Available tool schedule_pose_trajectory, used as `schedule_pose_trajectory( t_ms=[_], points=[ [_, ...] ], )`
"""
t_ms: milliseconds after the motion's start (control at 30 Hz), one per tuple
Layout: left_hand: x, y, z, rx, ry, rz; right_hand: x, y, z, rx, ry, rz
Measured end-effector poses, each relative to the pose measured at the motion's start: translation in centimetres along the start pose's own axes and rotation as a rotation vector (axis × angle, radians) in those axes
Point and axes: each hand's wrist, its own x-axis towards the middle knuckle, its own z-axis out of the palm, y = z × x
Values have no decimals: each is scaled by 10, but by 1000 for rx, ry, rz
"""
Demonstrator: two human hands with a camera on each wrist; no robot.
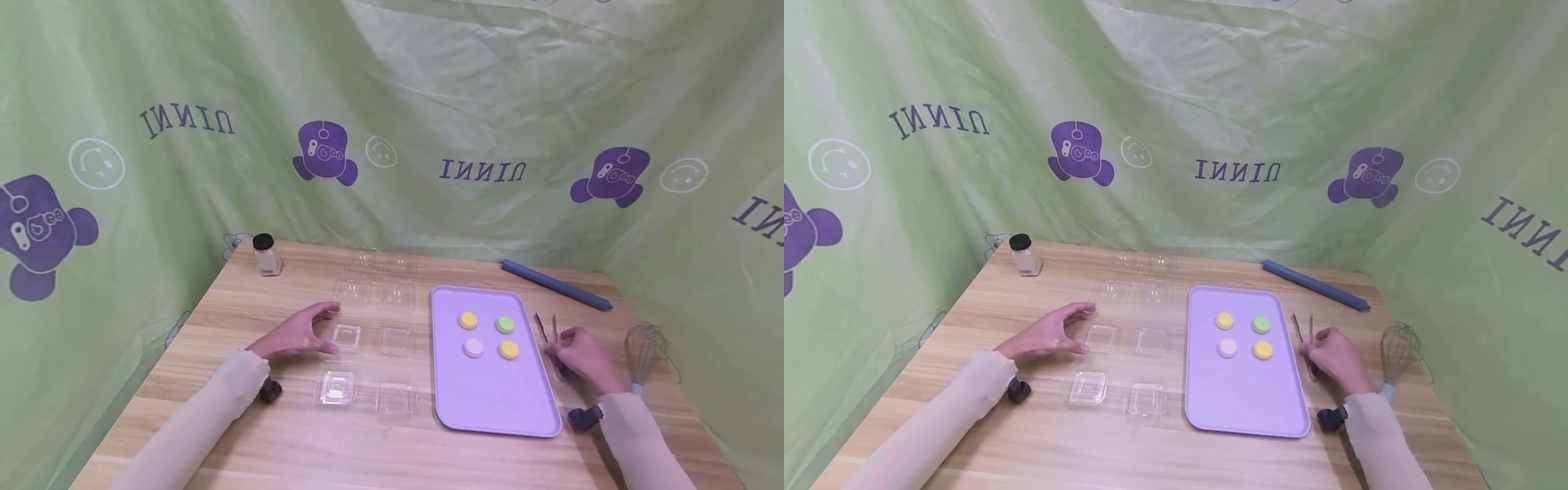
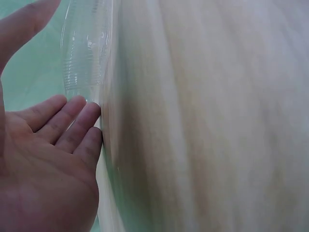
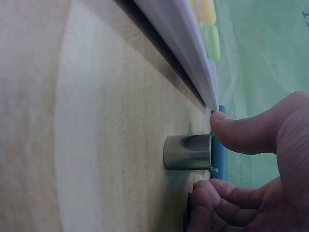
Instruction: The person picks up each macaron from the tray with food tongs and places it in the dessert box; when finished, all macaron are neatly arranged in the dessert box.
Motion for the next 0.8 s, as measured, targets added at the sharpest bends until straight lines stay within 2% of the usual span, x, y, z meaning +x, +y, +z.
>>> schedule_pose_trajectory(
  t_ms=[267,800],
  points=[
    [1,1,2,13,0,-2,4,-2,5,-57,31,-20],
    [2,6,4,31,13,-19,5,-7,10,-20,69,13]
  ],
)
